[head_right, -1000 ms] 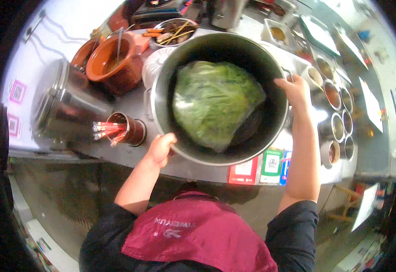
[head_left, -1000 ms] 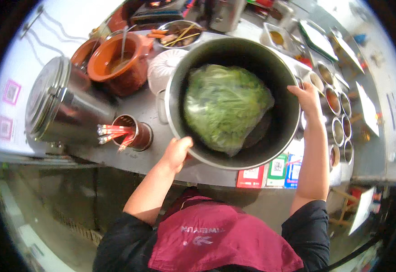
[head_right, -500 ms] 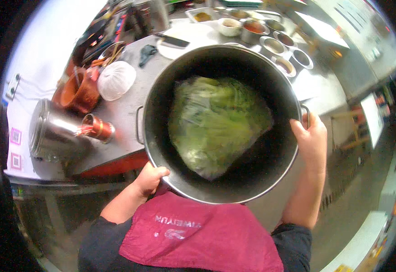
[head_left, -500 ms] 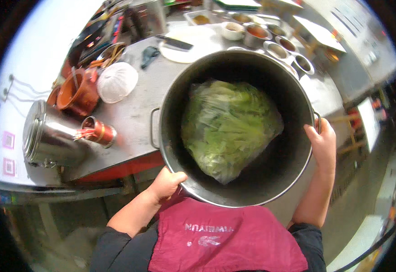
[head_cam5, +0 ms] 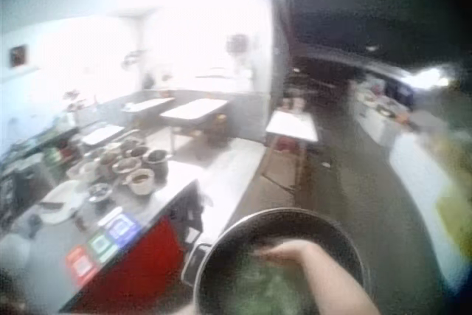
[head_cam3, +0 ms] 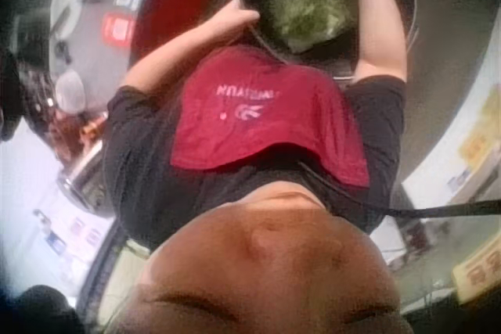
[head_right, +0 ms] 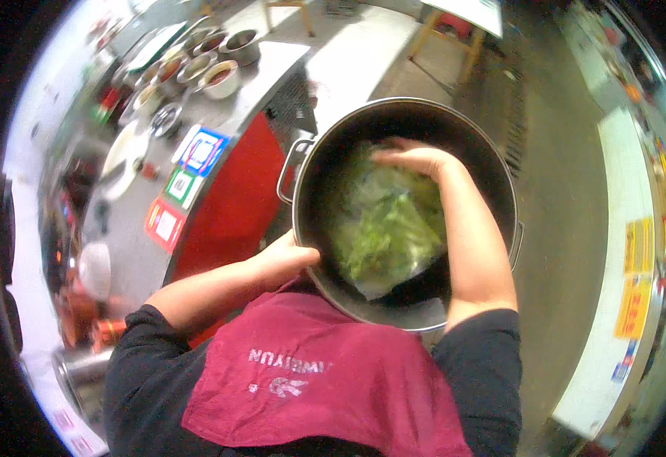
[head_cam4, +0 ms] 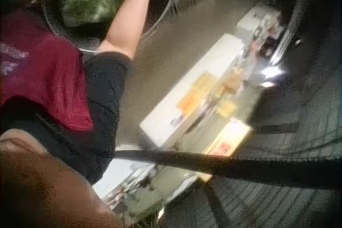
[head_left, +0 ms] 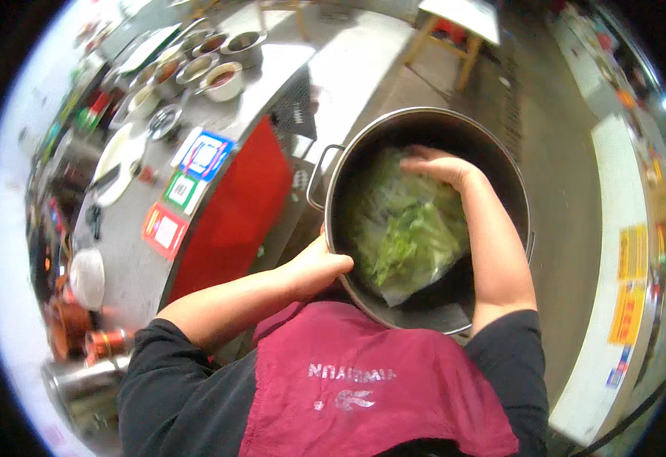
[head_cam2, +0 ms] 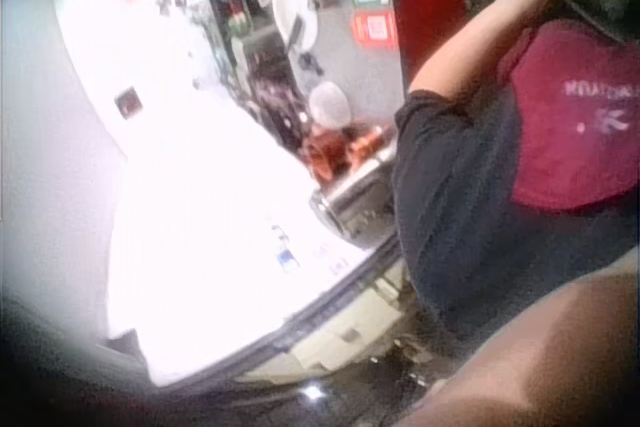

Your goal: The person prepares food in a commercial kitchen. They handle chopped ingredients, add seasonings, and fry items in a pan. They also wash and separate lettuce leaves, placing them in a bowl.

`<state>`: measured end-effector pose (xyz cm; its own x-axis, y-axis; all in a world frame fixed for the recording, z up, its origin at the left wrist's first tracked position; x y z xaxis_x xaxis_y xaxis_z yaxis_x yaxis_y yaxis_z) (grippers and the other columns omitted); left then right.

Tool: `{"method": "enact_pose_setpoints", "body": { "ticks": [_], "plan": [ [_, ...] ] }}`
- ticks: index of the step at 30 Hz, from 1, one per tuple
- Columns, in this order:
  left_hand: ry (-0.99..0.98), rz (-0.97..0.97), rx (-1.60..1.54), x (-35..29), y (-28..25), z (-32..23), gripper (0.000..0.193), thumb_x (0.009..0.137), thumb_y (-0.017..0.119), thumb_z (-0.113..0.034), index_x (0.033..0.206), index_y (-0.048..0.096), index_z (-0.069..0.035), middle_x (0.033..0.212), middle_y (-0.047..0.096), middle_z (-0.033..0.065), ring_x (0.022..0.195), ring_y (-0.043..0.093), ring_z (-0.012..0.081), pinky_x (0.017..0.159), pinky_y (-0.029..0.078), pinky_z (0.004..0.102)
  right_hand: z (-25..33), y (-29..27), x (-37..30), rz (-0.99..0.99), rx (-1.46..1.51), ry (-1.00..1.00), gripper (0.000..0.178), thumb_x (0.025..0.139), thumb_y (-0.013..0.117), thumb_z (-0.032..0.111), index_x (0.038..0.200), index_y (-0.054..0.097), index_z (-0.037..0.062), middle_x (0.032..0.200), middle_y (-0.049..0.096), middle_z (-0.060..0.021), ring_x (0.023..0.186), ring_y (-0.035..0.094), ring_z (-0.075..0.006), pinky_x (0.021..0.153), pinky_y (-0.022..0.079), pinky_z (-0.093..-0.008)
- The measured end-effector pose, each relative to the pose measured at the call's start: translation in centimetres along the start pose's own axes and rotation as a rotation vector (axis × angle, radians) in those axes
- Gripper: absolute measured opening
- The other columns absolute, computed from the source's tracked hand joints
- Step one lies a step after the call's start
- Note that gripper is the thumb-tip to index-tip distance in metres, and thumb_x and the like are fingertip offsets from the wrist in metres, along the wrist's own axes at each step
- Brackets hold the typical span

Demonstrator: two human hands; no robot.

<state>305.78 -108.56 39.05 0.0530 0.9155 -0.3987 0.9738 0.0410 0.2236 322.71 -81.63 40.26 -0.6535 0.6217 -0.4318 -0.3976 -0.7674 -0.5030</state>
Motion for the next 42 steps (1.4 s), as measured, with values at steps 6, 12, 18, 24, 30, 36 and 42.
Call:
{"method": "enact_pose_setpoints", "body": {
  "ticks": [6,12,18,24,30,36,42],
  "plan": [
    [-0.108,0.174,0.012,12.3,6.2,-0.1,0.058,0.077,0.056,-0.001,0.135,0.048,0.002,0.121,0.060,0.0095,0.108,0.057,0.0202,0.093,0.047,0.0322,-5.0,-2.4,-17.7,-0.464,-0.605,-0.363,0.057,0.058,0.080,0.030,0.110,0.064,0.0136,0.119,0.051,-0.0183,0.116,0.049,-0.0375,0.096,0.044,-0.0465],
    [-0.037,0.390,0.258,28.5,14.4,-4.0,0.049,0.079,0.056,0.000,0.127,0.052,0.005,0.111,0.063,0.0086,0.100,0.058,0.0176,0.087,0.049,0.0315,-11.0,-6.5,-23.7,-0.668,-0.646,-0.097,0.059,0.061,0.083,0.030,0.113,0.058,0.0157,0.125,0.047,-0.0158,0.115,0.050,-0.0383,0.098,0.042,-0.0503],
    [0.014,0.648,0.520,43.7,21.9,-10.4,0.048,0.080,0.057,-0.002,0.127,0.049,0.005,0.109,0.063,0.0100,0.099,0.059,0.0185,0.088,0.049,0.0311,-15.3,-14.2,-20.2,-0.984,-0.415,0.090,0.065,0.068,0.082,0.030,0.120,0.049,0.0093,0.118,0.054,-0.0150,0.106,0.056,-0.0366,0.094,0.046,-0.0475],
    [-0.050,0.851,0.581,51.7,25.6,-12.2,0.046,0.079,0.056,-0.001,0.125,0.051,0.006,0.108,0.064,0.0097,0.100,0.058,0.0185,0.090,0.048,0.0317,-17.2,-17.8,-17.8,-1.143,-0.433,0.178,0.067,0.069,0.082,0.026,0.123,0.048,0.0073,0.113,0.059,-0.0139,0.096,0.061,-0.0325,0.085,0.051,-0.0452],
    [-0.026,0.742,0.626,50.9,26.2,-13.6,0.046,0.079,0.056,-0.001,0.125,0.050,0.006,0.110,0.063,0.0089,0.101,0.057,0.0182,0.090,0.048,0.0315,-18.5,-19.7,-17.9,-1.145,-0.455,0.056,0.065,0.073,0.081,0.031,0.125,0.050,0.0063,0.103,0.064,-0.0120,0.088,0.064,-0.0318,0.077,0.052,-0.0430],
    [-0.036,0.636,0.457,48.7,26.1,-14.8,0.047,0.080,0.056,0.001,0.126,0.050,0.005,0.110,0.062,0.0076,0.103,0.057,0.0171,0.089,0.048,0.0319,-19.6,-22.7,-18.3,-1.149,-0.621,-0.200,0.042,0.087,0.070,0.042,0.111,0.060,0.0093,0.089,0.062,-0.0069,0.073,0.062,-0.0252,0.064,0.051,-0.0356],
    [0.077,0.503,0.416,48.6,25.6,-12.3,0.040,0.080,0.058,0.001,0.121,0.054,0.003,0.106,0.061,0.0040,0.095,0.057,0.0133,0.081,0.049,0.0293,-22.7,-27.0,-18.0,-1.035,-0.662,-0.442,0.029,0.085,0.072,0.033,0.102,0.063,0.0107,0.084,0.061,-0.0035,0.066,0.061,-0.0197,0.060,0.050,-0.0319]
  ]
}}
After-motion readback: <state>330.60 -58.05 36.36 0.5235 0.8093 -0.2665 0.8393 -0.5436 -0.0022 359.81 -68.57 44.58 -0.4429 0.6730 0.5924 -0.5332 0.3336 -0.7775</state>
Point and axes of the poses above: each hand's wrist, its own x-axis towards the middle knuckle, its own y-axis out of the palm, z = x × y, the point moved 1 cm from there along x, towards the middle knuckle
